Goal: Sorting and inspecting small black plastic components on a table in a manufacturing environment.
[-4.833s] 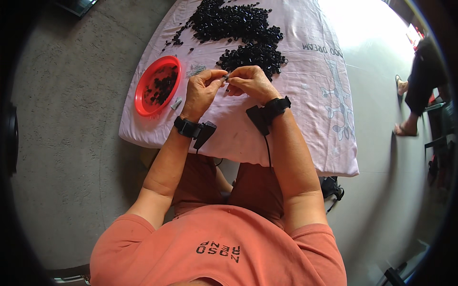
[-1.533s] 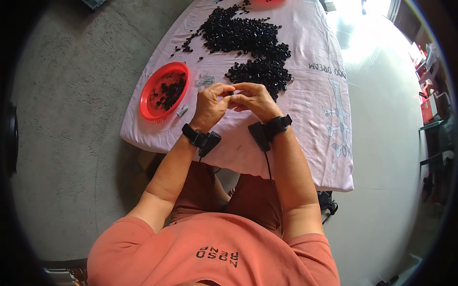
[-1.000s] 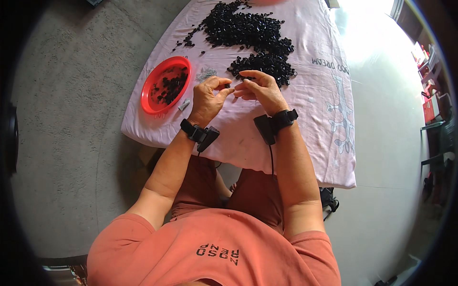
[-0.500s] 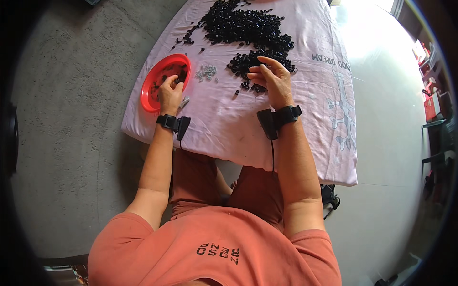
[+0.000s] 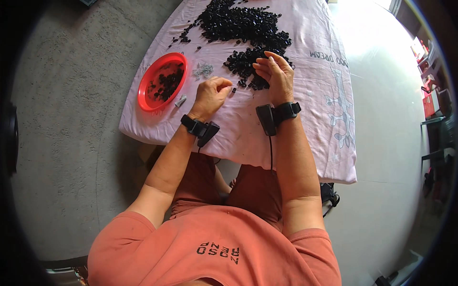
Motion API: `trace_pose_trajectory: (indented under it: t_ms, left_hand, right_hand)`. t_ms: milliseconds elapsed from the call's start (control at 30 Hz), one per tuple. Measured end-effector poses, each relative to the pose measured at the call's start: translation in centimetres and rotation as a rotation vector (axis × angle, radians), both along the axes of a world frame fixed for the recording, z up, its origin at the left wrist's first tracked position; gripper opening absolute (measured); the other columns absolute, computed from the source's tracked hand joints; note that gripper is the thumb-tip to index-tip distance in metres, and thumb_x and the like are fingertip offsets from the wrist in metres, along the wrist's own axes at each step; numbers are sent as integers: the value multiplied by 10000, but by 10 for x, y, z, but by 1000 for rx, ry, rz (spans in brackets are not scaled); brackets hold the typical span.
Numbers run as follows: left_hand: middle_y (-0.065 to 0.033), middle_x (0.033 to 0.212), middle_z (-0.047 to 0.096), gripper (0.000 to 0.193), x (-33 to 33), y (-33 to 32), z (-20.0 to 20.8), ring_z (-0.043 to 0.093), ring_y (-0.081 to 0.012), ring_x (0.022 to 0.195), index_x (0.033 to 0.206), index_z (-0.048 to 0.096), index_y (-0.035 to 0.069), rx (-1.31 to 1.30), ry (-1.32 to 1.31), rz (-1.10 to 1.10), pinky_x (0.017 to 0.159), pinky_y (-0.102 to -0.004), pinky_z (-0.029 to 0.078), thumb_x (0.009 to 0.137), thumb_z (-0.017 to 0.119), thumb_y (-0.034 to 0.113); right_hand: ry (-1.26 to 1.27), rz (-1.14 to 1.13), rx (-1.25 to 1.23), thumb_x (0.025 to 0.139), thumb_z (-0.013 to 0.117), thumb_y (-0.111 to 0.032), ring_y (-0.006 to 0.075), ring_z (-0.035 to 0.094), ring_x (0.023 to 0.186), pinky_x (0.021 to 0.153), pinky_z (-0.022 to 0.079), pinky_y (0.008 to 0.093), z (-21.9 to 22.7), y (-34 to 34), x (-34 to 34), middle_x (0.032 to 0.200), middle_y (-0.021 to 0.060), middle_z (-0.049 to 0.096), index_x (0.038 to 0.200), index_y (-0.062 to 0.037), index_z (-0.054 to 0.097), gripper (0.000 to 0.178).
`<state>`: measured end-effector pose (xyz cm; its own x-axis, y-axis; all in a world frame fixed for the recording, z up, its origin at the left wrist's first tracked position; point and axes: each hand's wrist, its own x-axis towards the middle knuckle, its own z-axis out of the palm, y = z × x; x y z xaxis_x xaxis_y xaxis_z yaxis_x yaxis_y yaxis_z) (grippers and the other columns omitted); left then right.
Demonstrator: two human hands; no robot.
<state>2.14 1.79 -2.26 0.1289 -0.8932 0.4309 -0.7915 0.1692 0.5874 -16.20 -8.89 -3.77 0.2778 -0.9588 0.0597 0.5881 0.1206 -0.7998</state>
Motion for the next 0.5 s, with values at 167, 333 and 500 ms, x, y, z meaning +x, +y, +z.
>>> trace_pose_trajectory:
  t_ms: [167, 333, 500]
  left_hand:
    - [-118, 821, 659, 180, -14, -2, -1, 651, -258, 750, 915, 702, 42, 136, -16, -51, 717, -364, 524, 740, 716, 83]
    - [-125, 837, 662, 163, -18, -2, 0, 654, -269, 765, 905, 694, 31, 149, -11, -82, 722, -366, 523, 744, 690, 58]
    - [-131, 839, 666, 145, -24, -6, 0, 658, -283, 771, 900, 684, 20, 126, -19, -123, 726, -369, 524, 757, 658, 25]
  right_hand:
    - [-51, -288, -60, 1016, 482, -155, 190, 693, 872, 770, 562, 291, 8, 2, 0, 1027, 131, 680, 1200, -11, 591, 257]
    - [50, -766, 29, 1029, 434, -141, 131, 629, 767, 702, 506, 259, 2, -6, -5, 939, 67, 639, 1109, -22, 597, 217]
    - [88, -801, 94, 1028, 451, -163, 116, 603, 825, 732, 486, 251, -13, -13, -2, 959, 42, 611, 1108, -25, 575, 202]
